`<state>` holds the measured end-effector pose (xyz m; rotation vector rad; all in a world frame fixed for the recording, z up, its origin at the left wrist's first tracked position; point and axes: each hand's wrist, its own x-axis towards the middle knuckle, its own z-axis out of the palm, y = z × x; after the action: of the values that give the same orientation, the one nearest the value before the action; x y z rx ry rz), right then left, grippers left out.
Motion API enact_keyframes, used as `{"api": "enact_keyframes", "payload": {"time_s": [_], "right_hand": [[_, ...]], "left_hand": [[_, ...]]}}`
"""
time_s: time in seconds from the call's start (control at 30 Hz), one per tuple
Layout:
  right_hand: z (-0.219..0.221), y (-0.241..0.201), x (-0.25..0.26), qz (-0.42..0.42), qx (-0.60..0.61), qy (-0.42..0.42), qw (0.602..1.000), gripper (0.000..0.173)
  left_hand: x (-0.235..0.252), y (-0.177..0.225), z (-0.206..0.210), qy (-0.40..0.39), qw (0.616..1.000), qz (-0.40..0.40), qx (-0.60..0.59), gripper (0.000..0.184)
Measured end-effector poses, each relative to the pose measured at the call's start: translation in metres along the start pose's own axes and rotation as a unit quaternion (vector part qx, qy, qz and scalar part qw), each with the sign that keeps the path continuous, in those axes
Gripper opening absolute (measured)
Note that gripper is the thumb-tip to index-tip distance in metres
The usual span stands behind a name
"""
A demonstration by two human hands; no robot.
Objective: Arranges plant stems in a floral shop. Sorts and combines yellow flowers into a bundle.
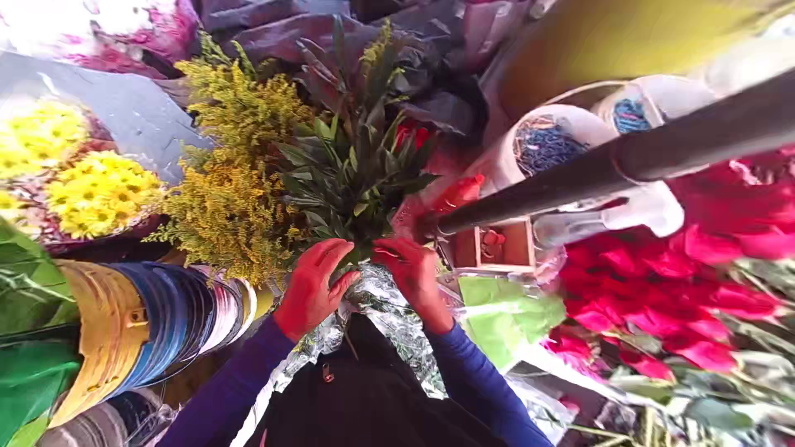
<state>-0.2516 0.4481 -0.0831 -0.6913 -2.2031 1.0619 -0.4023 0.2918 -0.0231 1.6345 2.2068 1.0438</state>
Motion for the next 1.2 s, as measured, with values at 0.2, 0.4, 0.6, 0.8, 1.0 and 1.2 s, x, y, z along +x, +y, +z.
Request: {"api": "enact_keyframes", "payload": {"time_s": [0.2, 0.4, 0.6, 0.8, 1.0, 1.2], "right_hand": [[-0.036, 0.034, 0.007, 0.152, -0.242, -0.208, 0.935, 0.088], [-0.033, -0.024, 0.048, -0.046, -0.175, -0.192, 0.965, 0.053], [0.01, -0.081, 0.114, -0.232, -0.064, -0.157, 0.958, 0.032], [0.057, -0.116, 0.166, -0.253, -0.013, -0.421, 0.871, 0.046], [0.083, -0.057, 0.15, -0.165, 0.16, -0.719, 0.656, 0.049], [0.033, -0.047, 0.138, -0.075, 0.136, -0.658, 0.737, 0.035]], "left_hand": [[-0.009, -0.096, -0.077, 0.287, 0.905, -0.162, 0.27, 0.077], [0.002, -0.186, -0.126, 0.08, 0.882, -0.462, -0.044, 0.096], [-0.01, -0.037, -0.059, -0.045, 0.967, -0.251, 0.011, 0.036], [-0.033, 0.039, -0.014, -0.179, 0.978, -0.067, -0.077, 0.022], [-0.053, -0.002, -0.1, -0.133, 0.988, -0.055, -0.062, 0.024], [-0.084, -0.147, -0.11, 0.271, 0.875, -0.389, -0.095, 0.028]]}}
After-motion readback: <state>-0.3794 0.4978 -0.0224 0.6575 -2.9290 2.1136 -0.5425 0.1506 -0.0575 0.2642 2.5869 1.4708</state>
